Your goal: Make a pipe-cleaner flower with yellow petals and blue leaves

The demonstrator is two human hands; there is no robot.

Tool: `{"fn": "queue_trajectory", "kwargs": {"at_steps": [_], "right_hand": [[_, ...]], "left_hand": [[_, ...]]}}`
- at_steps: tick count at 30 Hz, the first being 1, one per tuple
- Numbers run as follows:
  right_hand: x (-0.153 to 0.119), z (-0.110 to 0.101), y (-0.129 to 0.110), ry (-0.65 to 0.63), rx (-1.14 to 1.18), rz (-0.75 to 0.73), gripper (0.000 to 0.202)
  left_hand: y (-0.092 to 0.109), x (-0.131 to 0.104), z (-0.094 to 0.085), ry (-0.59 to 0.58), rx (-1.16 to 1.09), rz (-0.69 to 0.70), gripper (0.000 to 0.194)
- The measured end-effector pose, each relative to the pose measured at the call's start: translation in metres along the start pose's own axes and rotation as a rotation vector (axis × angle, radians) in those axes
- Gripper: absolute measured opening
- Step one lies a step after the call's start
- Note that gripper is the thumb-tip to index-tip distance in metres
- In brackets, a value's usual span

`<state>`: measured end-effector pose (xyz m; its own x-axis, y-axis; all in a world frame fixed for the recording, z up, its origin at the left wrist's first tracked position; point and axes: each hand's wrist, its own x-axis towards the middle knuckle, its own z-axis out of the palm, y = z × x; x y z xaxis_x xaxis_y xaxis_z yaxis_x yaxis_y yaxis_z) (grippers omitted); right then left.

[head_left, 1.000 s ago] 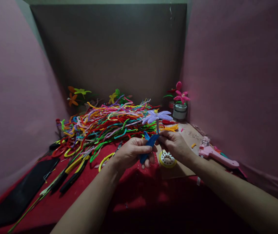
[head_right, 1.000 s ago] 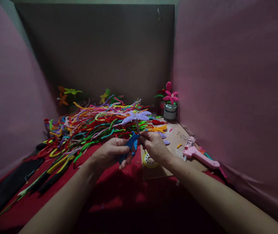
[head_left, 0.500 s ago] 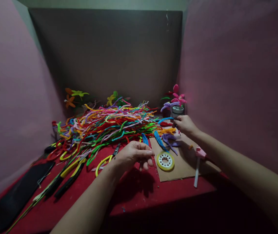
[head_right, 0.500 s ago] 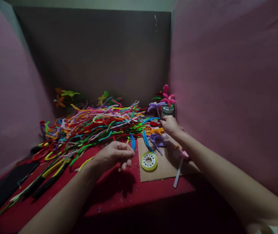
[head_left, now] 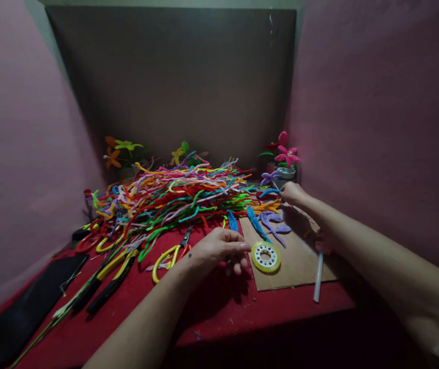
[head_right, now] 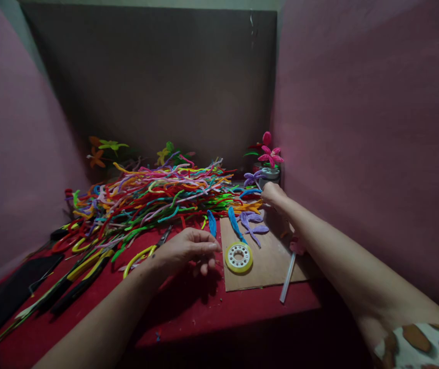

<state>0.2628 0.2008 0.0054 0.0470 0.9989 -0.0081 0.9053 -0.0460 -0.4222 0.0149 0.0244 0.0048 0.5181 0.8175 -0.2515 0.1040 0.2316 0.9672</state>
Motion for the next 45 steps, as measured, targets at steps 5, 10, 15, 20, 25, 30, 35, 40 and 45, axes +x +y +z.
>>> {"fn": "queue_trajectory", "kwargs": {"at_steps": [5,10,15,20,25,30,35,40,45], "right_hand": [[0.006,0.004,-0.010,0.008,-0.053,0.038,0.032],[-0.010,-0.002,-0.023,0.135,-0.051,0.032,0.032],[-0.059,-0.007,-0.054,0.315,0.065,-0.194,0.023],[-0.128,0.019,-0.085,0.375,0.403,-0.648,0.021],[-0.149,0.044,-0.078,0.424,0.385,-1.065,0.017],[-0.143,0.056,-0.061,0.412,0.412,-1.068,0.019],[-0.146,0.053,-0.061,0.403,0.490,-0.969,0.021],[-0.144,0.055,-0.062,0.327,0.512,-1.005,0.017],[-0.140,0.059,-0.059,0.219,0.516,-1.029,0.021]], "left_hand": [[0.000,0.001,0.002,0.010,0.001,-0.008,0.019],[-0.001,0.002,0.001,0.013,0.019,0.007,0.019],[-0.002,0.001,0.003,-0.004,0.042,-0.002,0.023],[-0.007,0.003,0.003,-0.036,0.106,0.007,0.020],[-0.012,0.006,-0.001,0.061,0.159,0.043,0.018],[-0.009,0.006,0.004,0.143,0.092,0.082,0.015],[-0.005,0.007,0.008,0.159,0.039,0.191,0.023],[-0.006,0.009,0.007,0.271,0.198,0.363,0.022],[-0.015,0.015,0.005,0.330,0.215,0.423,0.015]]}}
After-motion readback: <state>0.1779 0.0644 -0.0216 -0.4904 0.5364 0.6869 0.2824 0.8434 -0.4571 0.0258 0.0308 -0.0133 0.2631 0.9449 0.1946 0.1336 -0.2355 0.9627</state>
